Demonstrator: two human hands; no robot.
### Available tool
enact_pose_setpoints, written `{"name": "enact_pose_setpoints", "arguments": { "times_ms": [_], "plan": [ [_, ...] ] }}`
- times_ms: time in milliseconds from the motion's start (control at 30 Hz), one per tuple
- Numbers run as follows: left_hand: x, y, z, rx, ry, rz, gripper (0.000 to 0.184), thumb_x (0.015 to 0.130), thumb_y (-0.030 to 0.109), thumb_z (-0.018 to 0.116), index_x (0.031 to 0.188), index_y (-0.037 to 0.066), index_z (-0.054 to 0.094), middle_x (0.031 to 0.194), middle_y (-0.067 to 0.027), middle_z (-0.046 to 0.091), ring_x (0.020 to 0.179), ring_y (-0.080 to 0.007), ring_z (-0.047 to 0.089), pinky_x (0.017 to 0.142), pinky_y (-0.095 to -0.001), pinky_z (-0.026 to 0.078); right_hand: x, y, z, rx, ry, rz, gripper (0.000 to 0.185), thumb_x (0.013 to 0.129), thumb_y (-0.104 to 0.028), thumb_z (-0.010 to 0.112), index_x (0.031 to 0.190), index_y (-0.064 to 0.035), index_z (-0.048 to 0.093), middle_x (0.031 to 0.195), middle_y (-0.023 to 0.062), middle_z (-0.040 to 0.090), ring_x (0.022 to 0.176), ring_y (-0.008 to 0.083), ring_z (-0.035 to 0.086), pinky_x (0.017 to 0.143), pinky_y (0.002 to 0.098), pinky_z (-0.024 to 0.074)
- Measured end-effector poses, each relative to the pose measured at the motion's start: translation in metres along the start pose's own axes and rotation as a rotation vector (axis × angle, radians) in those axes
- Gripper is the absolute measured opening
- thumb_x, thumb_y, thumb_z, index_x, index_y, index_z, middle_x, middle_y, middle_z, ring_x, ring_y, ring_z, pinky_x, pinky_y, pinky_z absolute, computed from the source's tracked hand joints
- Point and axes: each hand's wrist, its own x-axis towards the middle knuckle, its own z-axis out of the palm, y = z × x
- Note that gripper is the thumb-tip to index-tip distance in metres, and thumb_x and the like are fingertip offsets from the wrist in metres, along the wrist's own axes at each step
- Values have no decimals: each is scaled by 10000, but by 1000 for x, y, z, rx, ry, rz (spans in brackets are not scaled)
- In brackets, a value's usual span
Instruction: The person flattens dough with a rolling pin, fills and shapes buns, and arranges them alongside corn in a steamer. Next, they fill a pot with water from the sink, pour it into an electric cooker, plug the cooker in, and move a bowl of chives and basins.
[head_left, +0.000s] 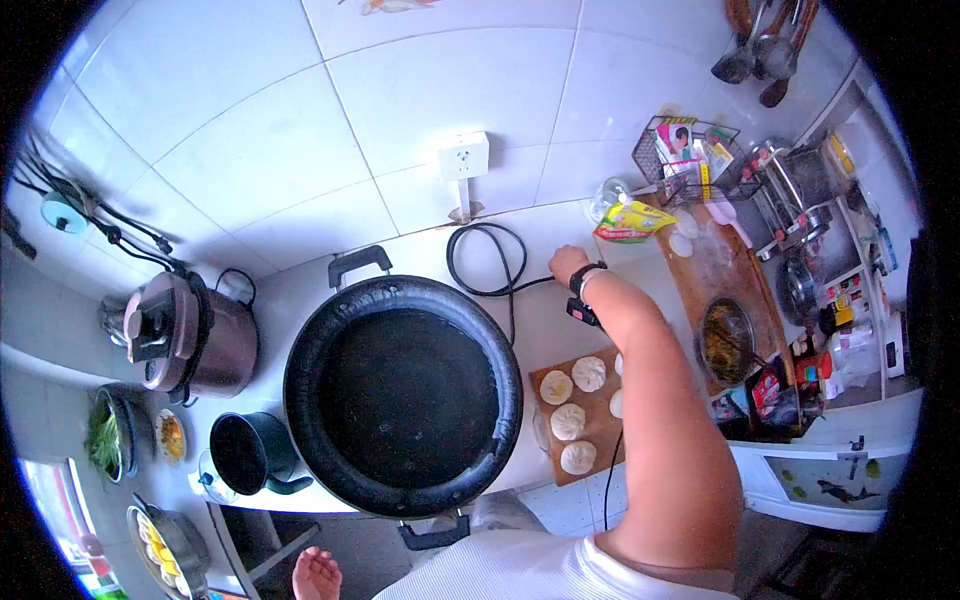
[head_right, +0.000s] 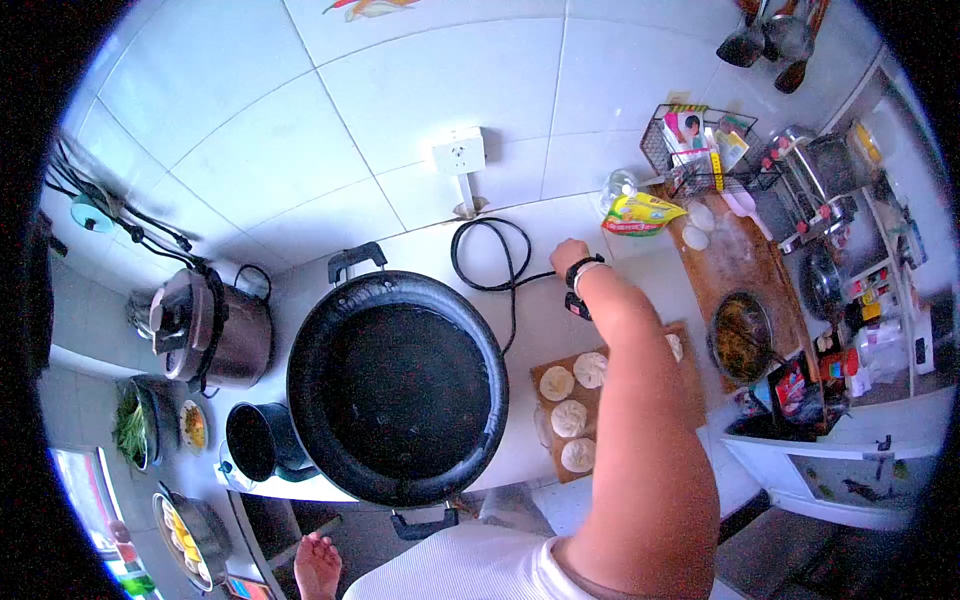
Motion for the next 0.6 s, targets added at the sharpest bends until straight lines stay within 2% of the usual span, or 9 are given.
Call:
{"name": "enact_pose_setpoints", "arguments": {
  "times_ms": [67, 100, 167, 233, 300, 433, 500, 567, 600],
  "plan": [
    [12, -8, -5, -8, 26, 52, 184, 894, 219, 477, 912, 58, 563, 834, -68, 601, 783, -177, 582, 701, -304, 497, -7, 3, -42, 274, -261, 28, 145, 717, -158, 590, 816, -92, 672, 798, 103, 636, 751, 279, 601, 623, 383, 478],
    [16, -9, -7, -9, 54, 107, 207, 899, 275, 461, 860, 97, 560, 781, -35, 606, 754, -162, 600, 647, -300, 521, -4, 10, -61, 563, -406, -5, 196, 685, -192, 640, 827, -60, 664, 702, 90, 633, 640, 256, 608, 577, 351, 483],
    [19, -8, -8, 27, 7, 68, 203, 896, 279, 466, 856, 104, 561, 786, -37, 607, 742, -169, 602, 637, -300, 522, -7, 16, -94, 1291, -565, -44, 248, 727, -230, 674, 879, -37, 645, 736, 49, 619, 707, 173, 605, 588, 313, 478],
    [20, -9, -4, 14, -31, 43, 196, 893, 276, 469, 866, 107, 565, 786, -41, 610, 726, -173, 603, 627, -296, 521, -5, 14, -121, 1790, -466, -122, 248, 813, -206, 627, 967, -12, 610, 831, 30, 605, 764, 125, 592, 651, 274, 504],
    [18, -10, 3, 1, 4, 33, 191, 891, 264, 470, 860, 106, 573, 781, -45, 615, 704, -173, 602, 623, -299, 521, 3, 3, -145, 2167, -219, -153, 241, 868, -168, 557, 1033, 8, 567, 931, 56, 590, 826, 150, 596, 746, 267, 519],
    [10, -12, 3, 40, 51, 104, 190, 888, 258, 471, 849, 112, 586, 772, -43, 617, 691, -164, 600, 621, -287, 520, 32, -25, -175, 2379, 216, -180, 224, 836, -52, 577, 1041, 32, 540, 948, 92, 582, 869, 189, 602, 764, 286, 534],
    [3, -13, 4, 48, 83, 114, 190, 888, 256, 471, 847, 113, 590, 770, -40, 617, 689, -159, 600, 619, -280, 520, 42, -40, -181, 2273, 418, -116, 227, 817, -24, 590, 1032, 33, 547, 946, 86, 580, 853, 170, 602, 744, 279, 538],
    [-8, -11, 10, -11, -9, 91, 175, 885, 161, 498, 976, 27, 567, 892, -97, 597, 813, -187, 564, 746, -302, 472, 43, -54, -191, 2226, 575, -170, 260, 792, 8, 606, 1045, 19, 551, 913, 63, 590, 840, 142, 592, 742, 254, 523],
    [-10, -13, 6, -17, -6, 94, 175, 885, 161, 498, 976, 27, 567, 892, -97, 597, 813, -187, 564, 746, -302, 472, 39, -61, -199, 2151, 717, -175, 269, 786, 15, 609, 1049, 18, 549, 907, 62, 592, 834, 135, 589, 754, 248, 511]
  ]
}}
